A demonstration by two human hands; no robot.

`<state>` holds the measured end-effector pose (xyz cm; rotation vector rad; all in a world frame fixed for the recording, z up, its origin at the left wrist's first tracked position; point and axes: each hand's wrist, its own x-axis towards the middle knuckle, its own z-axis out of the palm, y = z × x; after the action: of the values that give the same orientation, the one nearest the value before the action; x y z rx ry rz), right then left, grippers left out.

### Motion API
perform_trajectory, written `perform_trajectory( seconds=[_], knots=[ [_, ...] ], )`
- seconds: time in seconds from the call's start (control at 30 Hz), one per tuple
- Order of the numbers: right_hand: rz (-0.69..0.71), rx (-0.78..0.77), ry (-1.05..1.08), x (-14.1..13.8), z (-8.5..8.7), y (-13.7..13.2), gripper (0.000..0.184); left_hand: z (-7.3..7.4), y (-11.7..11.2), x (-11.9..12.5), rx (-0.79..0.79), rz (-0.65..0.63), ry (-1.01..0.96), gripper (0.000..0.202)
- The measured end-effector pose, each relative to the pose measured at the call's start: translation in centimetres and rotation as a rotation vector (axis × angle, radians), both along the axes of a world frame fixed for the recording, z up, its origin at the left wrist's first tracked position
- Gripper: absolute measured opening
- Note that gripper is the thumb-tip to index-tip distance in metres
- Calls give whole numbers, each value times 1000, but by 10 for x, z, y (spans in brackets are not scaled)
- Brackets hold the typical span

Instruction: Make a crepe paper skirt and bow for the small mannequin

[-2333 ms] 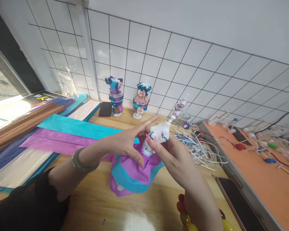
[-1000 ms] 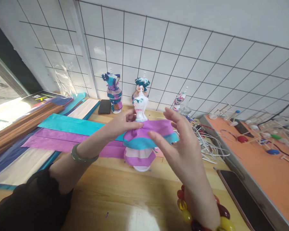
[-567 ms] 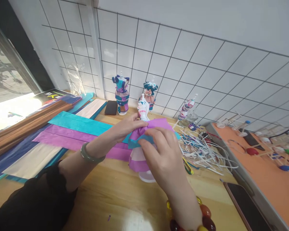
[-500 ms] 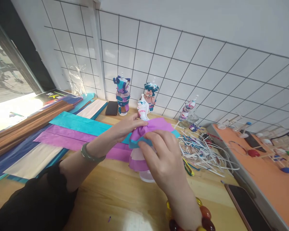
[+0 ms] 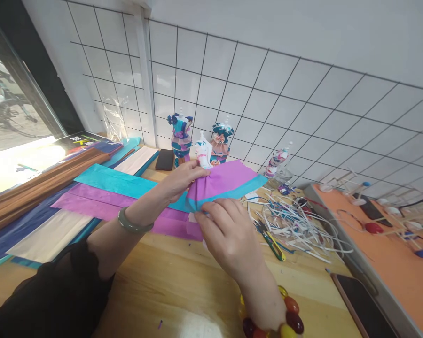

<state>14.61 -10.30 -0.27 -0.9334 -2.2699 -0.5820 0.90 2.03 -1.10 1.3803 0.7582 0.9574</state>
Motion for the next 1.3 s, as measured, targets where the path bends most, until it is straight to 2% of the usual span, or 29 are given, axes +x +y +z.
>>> perform_trajectory(
  seconds=[0.1,0.23,0.3,0.37,0.5,0.63,0.83,0.97,1.3],
  knots=[
    [3,-92,231,3,6,-4,21,3,-2,-1,103,-59,-7,39],
    [-143,-14,479,15,15,-9,24,6,-10,-2,273,-202,43,39],
    [-218,4,514,22,19,-9,22,7,-15,-1,339,-282,110,43],
    [-271,-42,490,28,21,-8,18,8,-20,0,387,-349,155,45],
    [-392,-267,389,37,24,-8,19,7,-26,4,435,-471,139,40],
    [-510,-494,351,43,27,-12,28,4,-25,6,449,-471,142,44],
    [-400,-675,327,42,28,-18,26,2,-24,6,436,-445,90,42],
    [-426,-716,339,38,25,-19,23,2,-23,6,425,-453,68,41],
    [-476,-682,270,39,20,-9,20,-5,-19,9,417,-513,84,38]
  ],
)
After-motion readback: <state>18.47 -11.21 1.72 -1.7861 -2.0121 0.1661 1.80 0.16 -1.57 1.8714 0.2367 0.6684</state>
